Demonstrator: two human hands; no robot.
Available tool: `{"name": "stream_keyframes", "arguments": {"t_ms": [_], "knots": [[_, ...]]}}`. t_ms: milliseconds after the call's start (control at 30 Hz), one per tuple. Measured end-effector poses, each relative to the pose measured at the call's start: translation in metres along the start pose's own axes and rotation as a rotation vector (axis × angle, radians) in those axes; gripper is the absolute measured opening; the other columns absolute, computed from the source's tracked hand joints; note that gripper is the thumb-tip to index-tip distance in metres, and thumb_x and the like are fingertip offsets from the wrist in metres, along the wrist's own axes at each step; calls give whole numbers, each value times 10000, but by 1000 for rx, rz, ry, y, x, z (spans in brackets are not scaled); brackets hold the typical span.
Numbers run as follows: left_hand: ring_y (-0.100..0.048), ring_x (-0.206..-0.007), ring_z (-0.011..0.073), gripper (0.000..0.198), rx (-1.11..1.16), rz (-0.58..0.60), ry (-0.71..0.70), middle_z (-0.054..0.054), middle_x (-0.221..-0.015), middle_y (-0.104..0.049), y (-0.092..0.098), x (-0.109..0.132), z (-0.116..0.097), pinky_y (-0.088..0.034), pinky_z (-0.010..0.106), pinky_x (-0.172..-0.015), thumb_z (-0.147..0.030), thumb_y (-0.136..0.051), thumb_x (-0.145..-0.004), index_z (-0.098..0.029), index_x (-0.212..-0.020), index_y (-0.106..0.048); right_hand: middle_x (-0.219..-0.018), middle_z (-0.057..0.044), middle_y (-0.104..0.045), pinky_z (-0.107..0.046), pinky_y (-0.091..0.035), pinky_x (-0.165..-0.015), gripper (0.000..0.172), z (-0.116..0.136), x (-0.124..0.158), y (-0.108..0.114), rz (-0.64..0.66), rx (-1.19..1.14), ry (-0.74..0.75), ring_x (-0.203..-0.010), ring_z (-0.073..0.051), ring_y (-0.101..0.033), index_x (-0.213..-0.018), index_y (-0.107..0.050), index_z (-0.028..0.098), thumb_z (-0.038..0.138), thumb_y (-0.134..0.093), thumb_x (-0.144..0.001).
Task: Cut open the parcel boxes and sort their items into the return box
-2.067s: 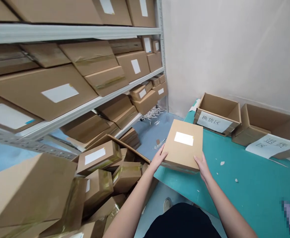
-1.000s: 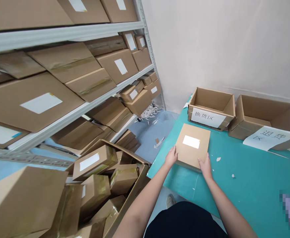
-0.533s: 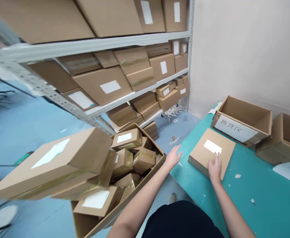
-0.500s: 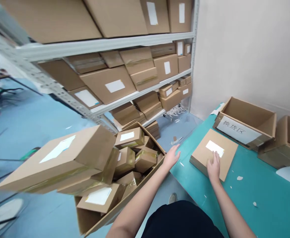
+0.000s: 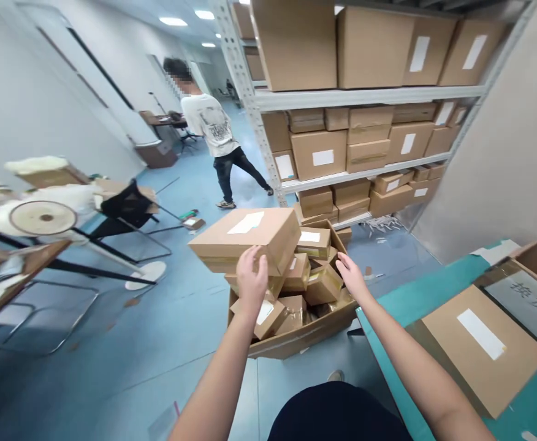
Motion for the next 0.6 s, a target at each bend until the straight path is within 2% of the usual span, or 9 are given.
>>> {"name": "stream_keyframes", "arguments": {"t_ms": [100,233,333,433,600], "knots": [[-544,-1278,255,369,-102,-164,55,136,-1290,-617,40,-27,34,-419,431,-1122,-375,-486,-952,-192,-1239,-630,-1456,-80,-590,-472,-383,-1164,637,21,-23,-53,136,-18,-19,-1370,-296,-522,-1373,-621,255,614,-610,-847],[-486,-1350,292,433,-194,-186,136,168,-1378,-574,71,-56,82,-346,462,-1178,-376,-476,-937,-160,-1284,-617,-1546,-36,-492,-469,-286,-1218,703,42,-45,-106,234,105,-21,-1455,-290,-411,-1454,-545,290,647,-601,-851],[-435,-1398,318,478,-250,-133,187,172,-1433,-540,80,-70,112,-308,493,-1197,-389,-492,-919,-163,-1327,-596,-1590,-31,-429,-443,-232,-1241,748,55,-56,-137,268,199,32,-1495,-267,-341,-1499,-485,278,668,-560,-866],[-402,-1421,338,506,-290,-79,220,179,-1464,-515,82,-80,135,-292,517,-1202,-390,-504,-909,-166,-1357,-579,-1614,-42,-388,-423,-196,-1253,749,67,-66,-161,273,260,85,-1513,-250,-299,-1524,-445,257,653,-518,-892],[-408,-1413,355,493,-315,-31,287,198,-1451,-526,78,-93,165,-290,535,-1200,-372,-497,-907,-152,-1337,-597,-1629,-86,-350,-439,-184,-1254,748,81,-75,-187,204,333,101,-1522,-266,-269,-1530,-419,202,611,-493,-908]]}}
Point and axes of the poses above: each hand's wrist, its own x-axis away from the middle knuckle, its own y-axis out of the back of the hand, z = x × y, the point moved 2 cm from there along -x, towards the middle knuckle
